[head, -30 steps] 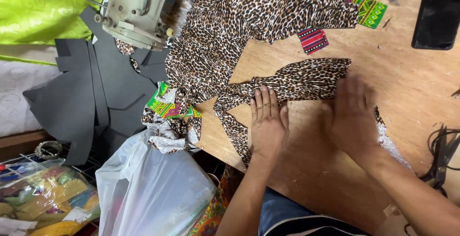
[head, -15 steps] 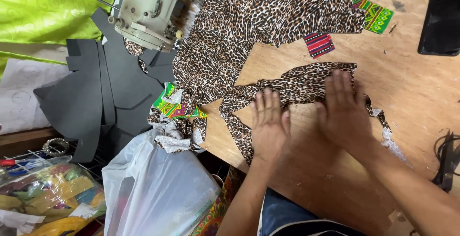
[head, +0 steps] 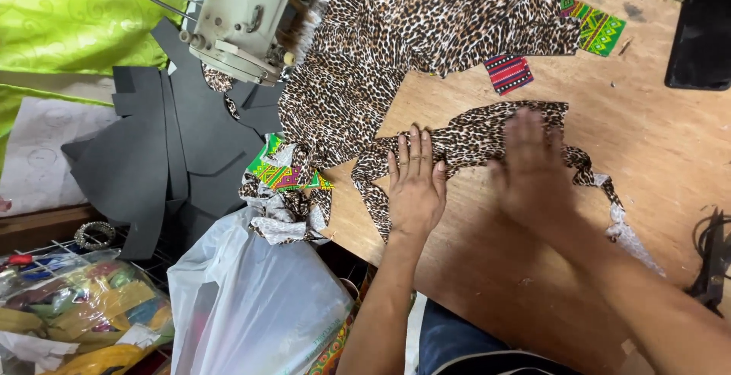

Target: The person smooths a leopard-print fabric piece, then uses scissors to trim a rectangular gray foam piece. They place the trimmed foam on the table, position the fabric over it, and apply hot glue to secure the fabric to the foam.

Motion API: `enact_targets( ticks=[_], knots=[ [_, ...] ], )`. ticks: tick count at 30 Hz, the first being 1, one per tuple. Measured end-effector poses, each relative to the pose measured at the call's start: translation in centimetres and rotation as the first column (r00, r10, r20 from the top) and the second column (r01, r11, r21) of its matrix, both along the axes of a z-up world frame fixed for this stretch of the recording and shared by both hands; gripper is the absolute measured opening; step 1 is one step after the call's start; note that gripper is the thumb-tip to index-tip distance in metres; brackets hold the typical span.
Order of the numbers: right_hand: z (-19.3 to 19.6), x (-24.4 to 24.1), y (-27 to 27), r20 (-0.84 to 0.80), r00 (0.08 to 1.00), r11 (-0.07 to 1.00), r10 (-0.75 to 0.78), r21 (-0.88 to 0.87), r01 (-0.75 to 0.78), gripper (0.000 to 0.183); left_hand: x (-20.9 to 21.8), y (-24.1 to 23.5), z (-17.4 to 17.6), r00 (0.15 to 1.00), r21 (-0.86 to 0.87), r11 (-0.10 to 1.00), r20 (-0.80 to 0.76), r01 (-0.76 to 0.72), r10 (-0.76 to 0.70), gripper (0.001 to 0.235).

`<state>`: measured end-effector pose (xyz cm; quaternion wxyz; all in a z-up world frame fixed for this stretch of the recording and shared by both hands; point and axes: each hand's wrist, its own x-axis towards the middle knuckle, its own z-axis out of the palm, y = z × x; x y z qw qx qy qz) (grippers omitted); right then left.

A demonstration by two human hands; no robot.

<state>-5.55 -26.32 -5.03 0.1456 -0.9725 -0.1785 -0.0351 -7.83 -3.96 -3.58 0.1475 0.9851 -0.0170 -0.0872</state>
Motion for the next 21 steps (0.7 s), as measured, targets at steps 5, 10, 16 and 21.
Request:
enact_targets(
  ticks=[5, 10, 16, 21],
  knots=[
    [-1.7, -2.3, 5.6, 0.028, 0.989, 0.985, 0.144, -0.101, -0.141, 0.080, -0.1, 1.1, -1.4, 0.999, 0.064, 0.997, -0.033, 0.037, -0.035, 0.065],
    [-2.8, -2.7, 1.3, 0.066, 0.986, 0.982, 0.150, -0.124, -0.141, 0.084, -0.1, 2.6, -1.4, 0.999, 0.117, 0.993, -0.052, -0.002, 0.008, 0.065],
    [-0.9, -3.4, -0.9, -0.211, 0.976, 0.992, -0.045, -0.122, 0.019, 0.090, -0.1, 2.9, -1.8, 0.999, 0.140, 0.990, -0.035, -0.012, 0.017, 0.065],
    [-2.6, -4.0, 6.3, 0.040, 0.996, 0.994, 0.083, -0.079, -0.080, 0.085, -0.3, 3.2, -2.2, 0.999, 0.120, 0.993, -0.047, -0.003, 0.009, 0.064]
  ],
)
